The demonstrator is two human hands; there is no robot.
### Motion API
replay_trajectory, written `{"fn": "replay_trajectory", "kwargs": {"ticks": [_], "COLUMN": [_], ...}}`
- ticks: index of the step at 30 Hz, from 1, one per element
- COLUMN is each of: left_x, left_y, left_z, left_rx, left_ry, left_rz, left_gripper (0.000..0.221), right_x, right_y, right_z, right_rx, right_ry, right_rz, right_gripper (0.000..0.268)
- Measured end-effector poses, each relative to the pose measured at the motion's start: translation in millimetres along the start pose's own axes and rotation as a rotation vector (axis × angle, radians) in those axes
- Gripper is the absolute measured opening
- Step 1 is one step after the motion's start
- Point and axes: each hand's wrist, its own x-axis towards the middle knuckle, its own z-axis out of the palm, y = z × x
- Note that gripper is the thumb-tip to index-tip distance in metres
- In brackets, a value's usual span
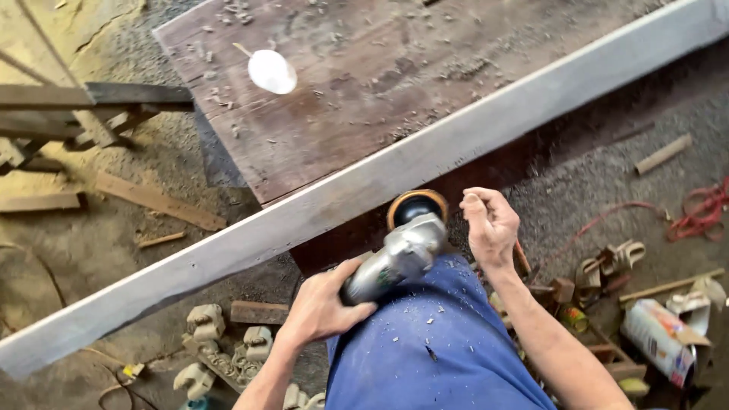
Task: Applying filler to a wooden beam and sanding it smooth using a power angle grinder.
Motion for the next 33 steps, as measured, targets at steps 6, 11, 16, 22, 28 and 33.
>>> {"fn": "replay_trajectory", "kwargs": {"ticks": [6, 11, 16, 22, 28, 33], "left_x": [46.6, 54.5, 55.0, 59.6, 73.0, 78.9], "left_y": [1.1, 3.8, 8.4, 15.8, 5.4, -0.4], "left_z": [36.4, 38.4, 28.3, 13.0, 17.1, 34.1], "left_rx": [0.044, -0.011, -0.015, 0.02, -0.02, 0.058], "left_ry": [-0.111, -0.126, -0.163, -0.221, -0.248, -0.269], "left_rz": [-0.017, -0.074, -0.062, -0.101, -0.055, -0.099], "left_gripper": [0.073, 0.07, 0.072, 0.069, 0.074, 0.079], "right_x": [-19.5, -6.8, 12.1, 35.9, 33.7, 48.0], "right_y": [-15.1, -28.4, -35.0, 2.4, -21.4, -54.1], "right_z": [-3.9, 29.0, 44.2, 49.3, 49.9, 57.9], "right_rx": [-0.069, -0.304, -0.387, -0.228, -0.284, -0.208], "right_ry": [0.019, -0.083, -0.15, -0.082, -0.132, -0.173], "right_rz": [-0.076, 0.052, 0.298, 0.502, 0.554, 0.649], "right_gripper": [0.022, 0.019, 0.02, 0.022, 0.028, 0.02]}}
